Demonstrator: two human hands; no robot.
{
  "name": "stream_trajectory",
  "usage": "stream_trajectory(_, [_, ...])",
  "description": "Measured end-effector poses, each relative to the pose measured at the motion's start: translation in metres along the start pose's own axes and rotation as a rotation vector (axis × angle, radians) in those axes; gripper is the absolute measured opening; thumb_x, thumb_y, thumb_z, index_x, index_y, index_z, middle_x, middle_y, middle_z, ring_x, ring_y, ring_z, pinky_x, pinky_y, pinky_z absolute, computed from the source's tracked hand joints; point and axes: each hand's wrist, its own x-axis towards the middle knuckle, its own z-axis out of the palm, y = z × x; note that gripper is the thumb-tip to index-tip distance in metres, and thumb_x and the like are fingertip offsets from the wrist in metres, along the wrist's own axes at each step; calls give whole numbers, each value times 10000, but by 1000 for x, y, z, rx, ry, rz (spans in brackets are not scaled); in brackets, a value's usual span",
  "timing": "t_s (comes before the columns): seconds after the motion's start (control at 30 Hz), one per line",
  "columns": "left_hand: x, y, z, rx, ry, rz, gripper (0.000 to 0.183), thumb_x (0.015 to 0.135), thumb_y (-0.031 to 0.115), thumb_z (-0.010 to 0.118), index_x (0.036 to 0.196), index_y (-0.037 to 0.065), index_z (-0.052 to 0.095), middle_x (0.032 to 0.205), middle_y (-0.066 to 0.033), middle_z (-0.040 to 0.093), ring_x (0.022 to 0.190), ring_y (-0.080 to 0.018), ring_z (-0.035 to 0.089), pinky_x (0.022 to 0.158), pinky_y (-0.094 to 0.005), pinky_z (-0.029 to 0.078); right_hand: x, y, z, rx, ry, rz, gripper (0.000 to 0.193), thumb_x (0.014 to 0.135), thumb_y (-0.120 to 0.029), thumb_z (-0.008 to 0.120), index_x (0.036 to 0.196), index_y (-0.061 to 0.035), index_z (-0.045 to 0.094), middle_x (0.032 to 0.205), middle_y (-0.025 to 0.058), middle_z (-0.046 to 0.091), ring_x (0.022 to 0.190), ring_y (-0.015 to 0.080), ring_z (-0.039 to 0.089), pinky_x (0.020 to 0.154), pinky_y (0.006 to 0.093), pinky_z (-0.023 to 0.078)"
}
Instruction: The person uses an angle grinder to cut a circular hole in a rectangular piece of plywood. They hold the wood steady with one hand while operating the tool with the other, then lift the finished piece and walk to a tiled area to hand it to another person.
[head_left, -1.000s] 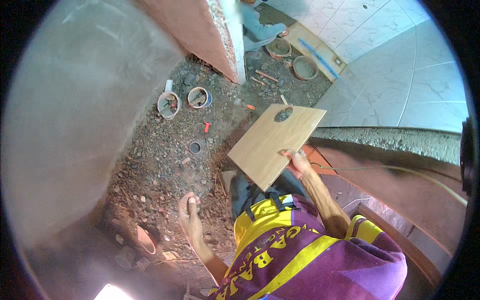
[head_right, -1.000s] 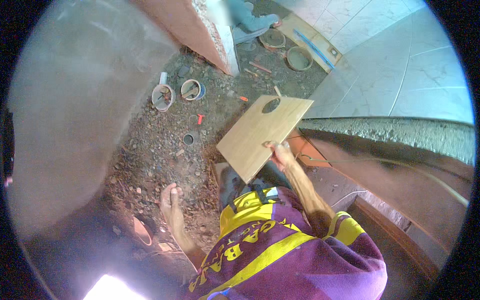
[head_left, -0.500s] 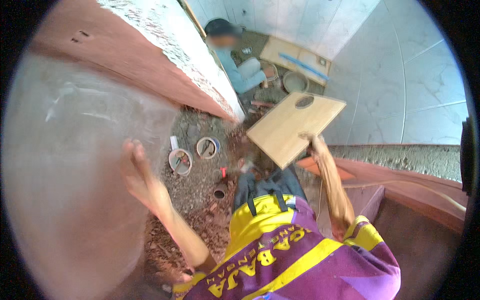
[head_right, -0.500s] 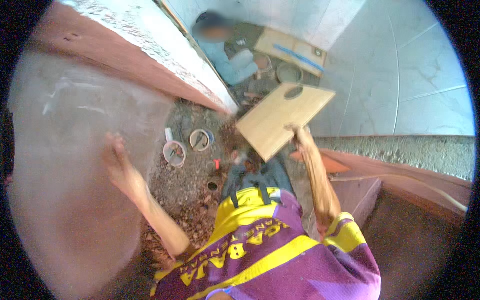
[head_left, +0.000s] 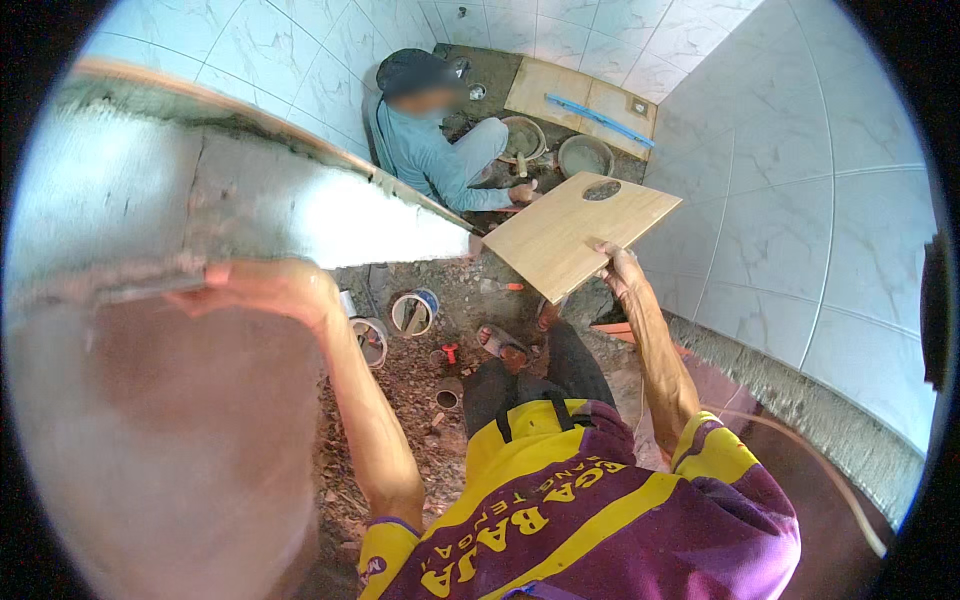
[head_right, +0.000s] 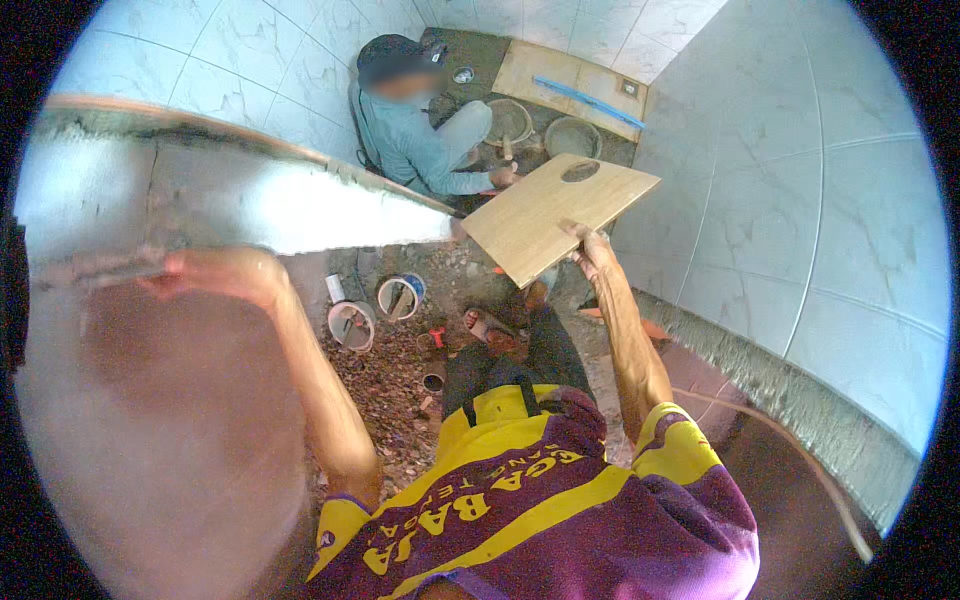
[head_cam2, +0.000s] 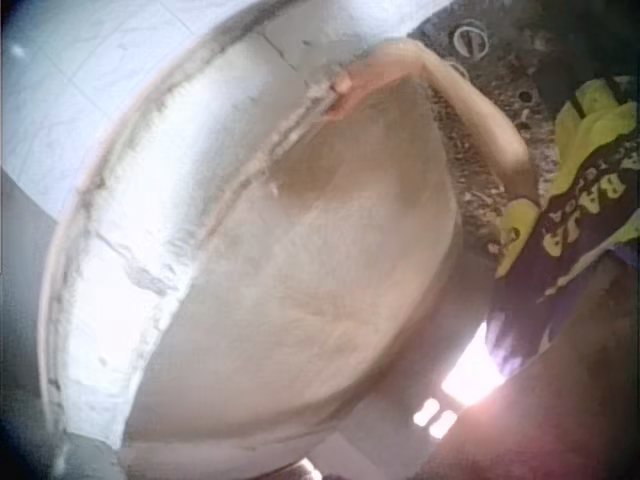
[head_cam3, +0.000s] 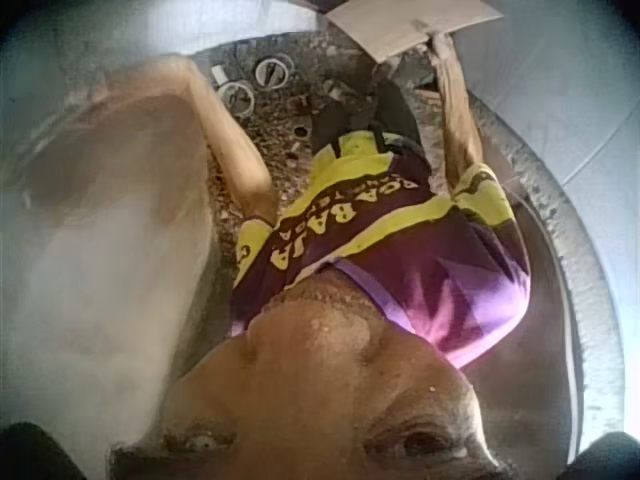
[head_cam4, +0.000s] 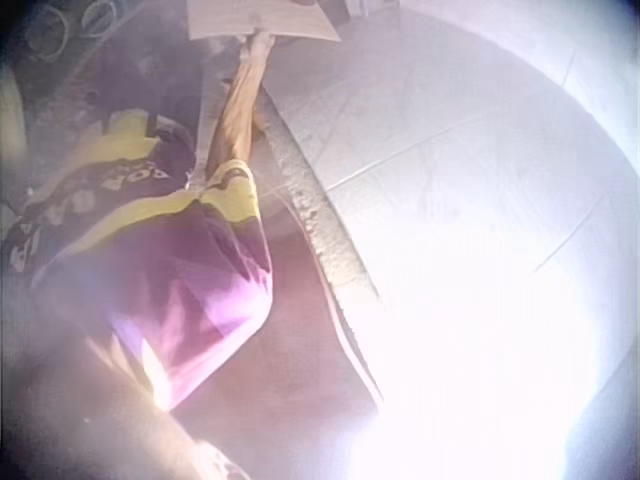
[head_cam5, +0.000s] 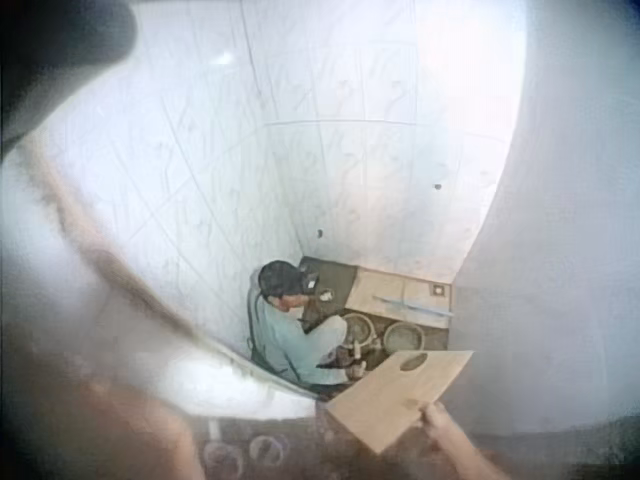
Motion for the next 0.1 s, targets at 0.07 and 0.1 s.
stream_trajectory(0.07, [32, 4, 35, 56, 48, -21, 859, 1177, 611, 306, 1632, -104, 171, 1585, -352, 308, 1477, -448, 397, 1225, -615, 364, 35, -43, 41, 23, -19, 14, 410, 971, -99, 709, 1348, 60, 678, 1139, 133, 777, 724, 155, 697, 470, 257, 455])
stream_trajectory(0.1, [44, 8, 34, -3, 33, -36, 860, 1166, 631, 326, 1658, -58, 179, 1641, -312, 273, 1514, -430, 358, 1262, -605, 312, 47, -47, 59, 102, -64, 51, 427, 967, -75, 695, 1371, 53, 638, 1122, 135, 762, 695, 171, 694, 461, 269, 462])
